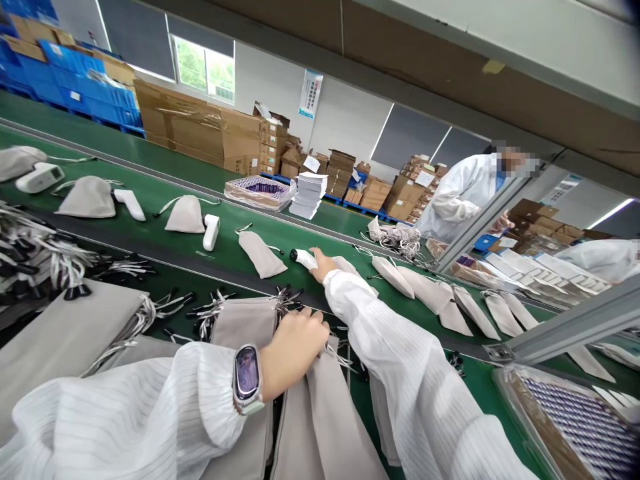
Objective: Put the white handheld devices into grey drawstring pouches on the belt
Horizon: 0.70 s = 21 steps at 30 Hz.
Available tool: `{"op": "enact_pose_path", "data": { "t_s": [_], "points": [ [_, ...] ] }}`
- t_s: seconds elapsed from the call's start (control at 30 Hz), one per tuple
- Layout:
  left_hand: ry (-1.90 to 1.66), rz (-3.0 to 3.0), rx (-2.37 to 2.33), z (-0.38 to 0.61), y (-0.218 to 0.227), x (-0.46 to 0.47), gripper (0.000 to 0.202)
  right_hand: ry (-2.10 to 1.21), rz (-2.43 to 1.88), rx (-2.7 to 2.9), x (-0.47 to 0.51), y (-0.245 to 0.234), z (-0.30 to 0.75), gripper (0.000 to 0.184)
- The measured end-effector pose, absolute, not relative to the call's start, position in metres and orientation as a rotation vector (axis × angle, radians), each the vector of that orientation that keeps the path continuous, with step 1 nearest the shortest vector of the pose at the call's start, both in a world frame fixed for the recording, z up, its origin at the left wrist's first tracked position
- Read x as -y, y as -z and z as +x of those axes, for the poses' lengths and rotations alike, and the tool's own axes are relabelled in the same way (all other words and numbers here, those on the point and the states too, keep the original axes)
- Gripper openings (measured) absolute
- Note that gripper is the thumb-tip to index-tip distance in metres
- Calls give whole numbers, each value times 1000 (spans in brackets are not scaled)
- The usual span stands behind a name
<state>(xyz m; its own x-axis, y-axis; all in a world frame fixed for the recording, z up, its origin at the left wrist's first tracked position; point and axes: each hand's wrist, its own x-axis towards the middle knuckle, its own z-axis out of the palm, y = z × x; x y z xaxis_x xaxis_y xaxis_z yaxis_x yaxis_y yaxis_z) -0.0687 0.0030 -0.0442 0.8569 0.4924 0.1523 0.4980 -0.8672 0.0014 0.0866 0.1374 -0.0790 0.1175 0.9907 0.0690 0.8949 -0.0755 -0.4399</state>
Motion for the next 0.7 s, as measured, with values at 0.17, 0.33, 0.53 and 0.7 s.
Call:
{"op": "enact_pose_path", "data": {
  "t_s": [0.17,0.33,0.53,0.7],
  "points": [
    [241,-2951,829,-59,49,2,14,-909,-1561,1478,-77,48,113,70],
    [119,-2965,912,-67,42,0,19,-1337,-1031,1226,-18,24,118,97],
    [151,-3086,739,-77,39,-20,22,-1351,-929,1116,-16,25,115,95],
    [413,-3174,806,-70,38,-22,21,-1268,-887,1019,-20,24,121,83]
  ]
}}
